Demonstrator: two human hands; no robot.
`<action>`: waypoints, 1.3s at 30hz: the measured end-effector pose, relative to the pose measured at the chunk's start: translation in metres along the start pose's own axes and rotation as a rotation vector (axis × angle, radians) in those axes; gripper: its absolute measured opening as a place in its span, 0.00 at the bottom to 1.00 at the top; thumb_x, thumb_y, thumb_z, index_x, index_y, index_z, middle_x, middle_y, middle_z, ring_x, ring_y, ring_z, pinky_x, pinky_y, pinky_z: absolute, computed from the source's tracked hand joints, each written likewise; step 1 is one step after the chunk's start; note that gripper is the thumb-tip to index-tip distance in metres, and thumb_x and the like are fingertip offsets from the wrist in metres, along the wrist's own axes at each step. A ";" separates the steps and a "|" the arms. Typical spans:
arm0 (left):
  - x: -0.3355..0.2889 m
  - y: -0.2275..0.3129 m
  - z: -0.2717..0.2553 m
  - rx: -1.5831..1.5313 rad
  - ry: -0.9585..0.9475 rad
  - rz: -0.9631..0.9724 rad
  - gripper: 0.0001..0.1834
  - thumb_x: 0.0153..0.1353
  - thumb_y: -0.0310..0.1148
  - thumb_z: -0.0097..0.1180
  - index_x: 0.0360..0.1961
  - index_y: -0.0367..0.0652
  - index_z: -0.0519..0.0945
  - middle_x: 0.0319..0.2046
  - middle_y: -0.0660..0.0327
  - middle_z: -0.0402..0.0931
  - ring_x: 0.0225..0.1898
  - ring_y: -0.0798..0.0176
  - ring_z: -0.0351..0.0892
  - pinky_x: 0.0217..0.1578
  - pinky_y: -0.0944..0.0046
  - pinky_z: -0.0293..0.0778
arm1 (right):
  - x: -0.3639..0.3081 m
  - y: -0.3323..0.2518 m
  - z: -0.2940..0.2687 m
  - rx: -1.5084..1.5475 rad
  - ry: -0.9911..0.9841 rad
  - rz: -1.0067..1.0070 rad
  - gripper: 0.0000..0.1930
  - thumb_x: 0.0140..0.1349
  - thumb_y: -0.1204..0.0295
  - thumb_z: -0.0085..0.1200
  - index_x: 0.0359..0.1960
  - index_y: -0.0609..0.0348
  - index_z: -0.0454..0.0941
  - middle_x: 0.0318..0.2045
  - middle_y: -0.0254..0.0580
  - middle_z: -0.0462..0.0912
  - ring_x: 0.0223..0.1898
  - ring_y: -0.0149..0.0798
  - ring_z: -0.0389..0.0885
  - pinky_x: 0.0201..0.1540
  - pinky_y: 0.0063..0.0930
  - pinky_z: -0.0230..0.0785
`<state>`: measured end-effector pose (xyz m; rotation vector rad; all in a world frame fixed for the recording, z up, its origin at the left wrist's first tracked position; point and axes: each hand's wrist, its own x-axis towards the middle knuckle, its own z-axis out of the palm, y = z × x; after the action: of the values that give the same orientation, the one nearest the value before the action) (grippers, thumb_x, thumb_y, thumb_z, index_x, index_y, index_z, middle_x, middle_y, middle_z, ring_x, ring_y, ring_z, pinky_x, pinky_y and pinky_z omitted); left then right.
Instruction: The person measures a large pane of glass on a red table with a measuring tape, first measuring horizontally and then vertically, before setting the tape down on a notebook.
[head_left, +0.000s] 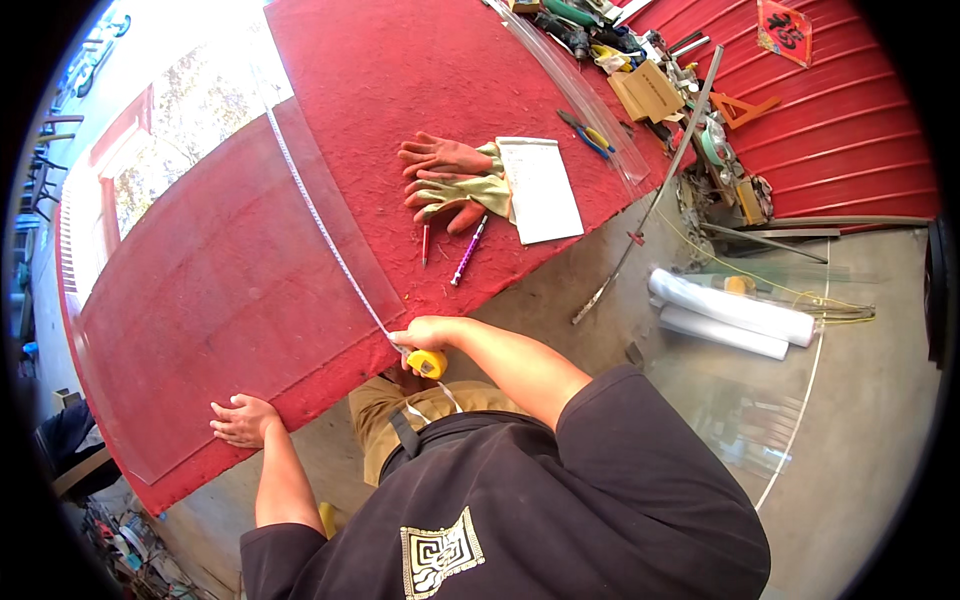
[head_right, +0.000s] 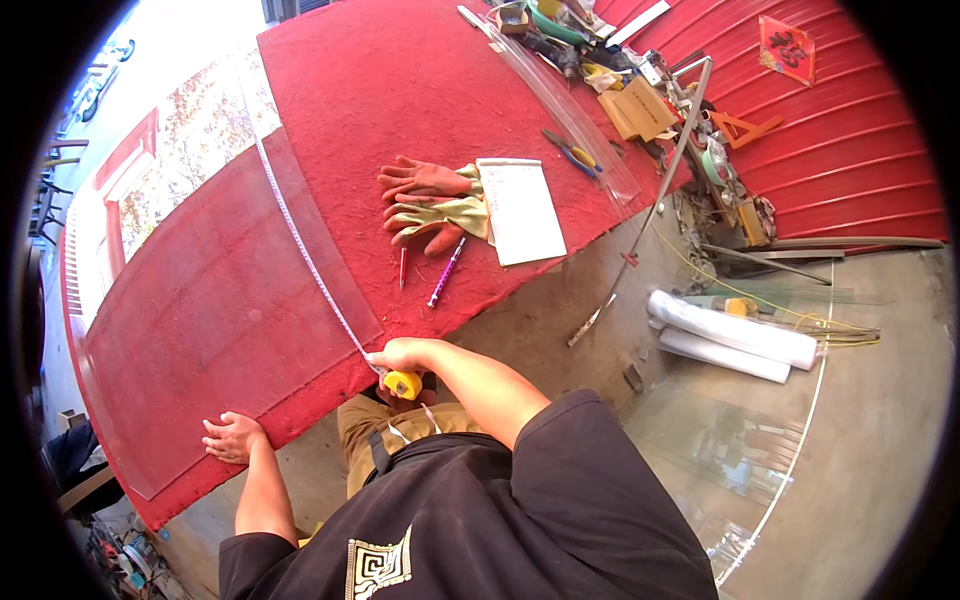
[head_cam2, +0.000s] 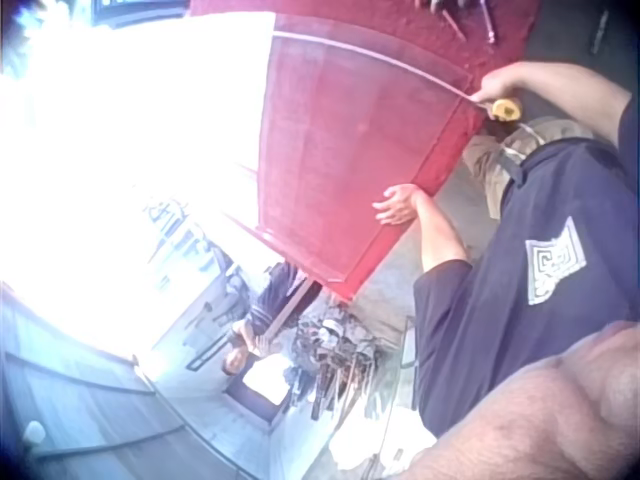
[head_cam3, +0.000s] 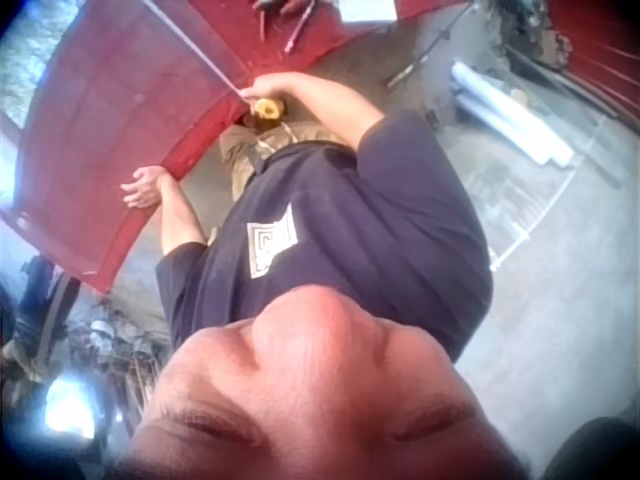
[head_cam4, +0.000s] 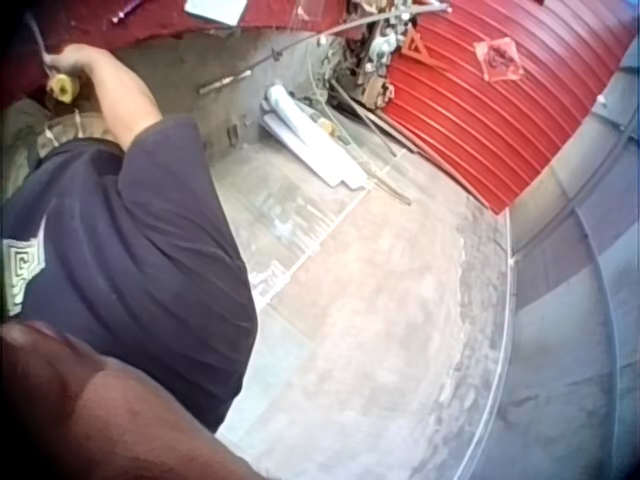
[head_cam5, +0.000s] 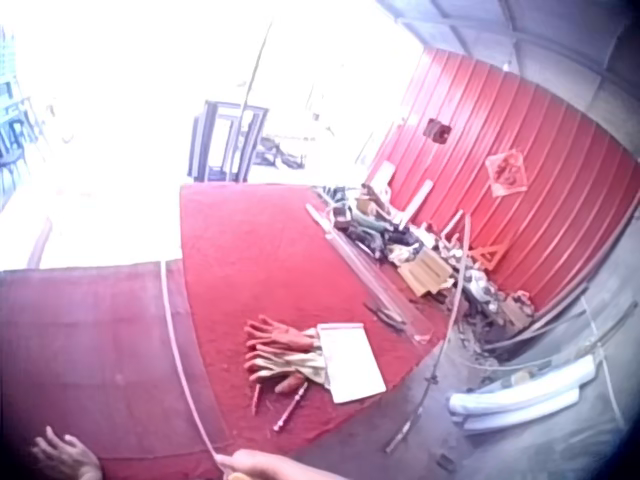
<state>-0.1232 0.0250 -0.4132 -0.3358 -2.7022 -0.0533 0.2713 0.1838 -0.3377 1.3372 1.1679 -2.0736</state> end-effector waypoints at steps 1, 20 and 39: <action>0.000 0.001 -0.001 0.004 0.008 -0.005 0.27 0.68 0.49 0.53 0.68 0.60 0.74 0.70 0.48 0.69 0.73 0.44 0.65 0.72 0.45 0.60 | 0.001 0.001 -0.001 -0.005 -0.004 0.016 0.33 0.78 0.44 0.40 0.39 0.59 0.89 0.35 0.38 0.90 0.36 0.38 0.89 0.41 0.36 0.83; -0.001 0.001 -0.002 -0.015 -0.007 0.004 0.28 0.68 0.49 0.53 0.68 0.59 0.74 0.70 0.48 0.68 0.73 0.43 0.65 0.72 0.44 0.60 | 0.001 -0.002 -0.002 0.111 -0.058 0.063 0.34 0.79 0.44 0.37 0.41 0.66 0.85 0.35 0.46 0.90 0.34 0.40 0.91 0.37 0.38 0.85; -0.001 -0.001 0.001 -0.016 0.004 -0.005 0.28 0.68 0.51 0.54 0.68 0.61 0.74 0.71 0.48 0.68 0.73 0.44 0.64 0.72 0.44 0.60 | 0.005 0.003 -0.002 0.003 -0.053 0.031 0.36 0.79 0.43 0.35 0.44 0.66 0.87 0.36 0.46 0.90 0.38 0.42 0.91 0.44 0.38 0.84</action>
<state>-0.1231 0.0236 -0.4145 -0.3336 -2.6998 -0.0769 0.2721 0.1846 -0.3435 1.2852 1.1150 -2.0766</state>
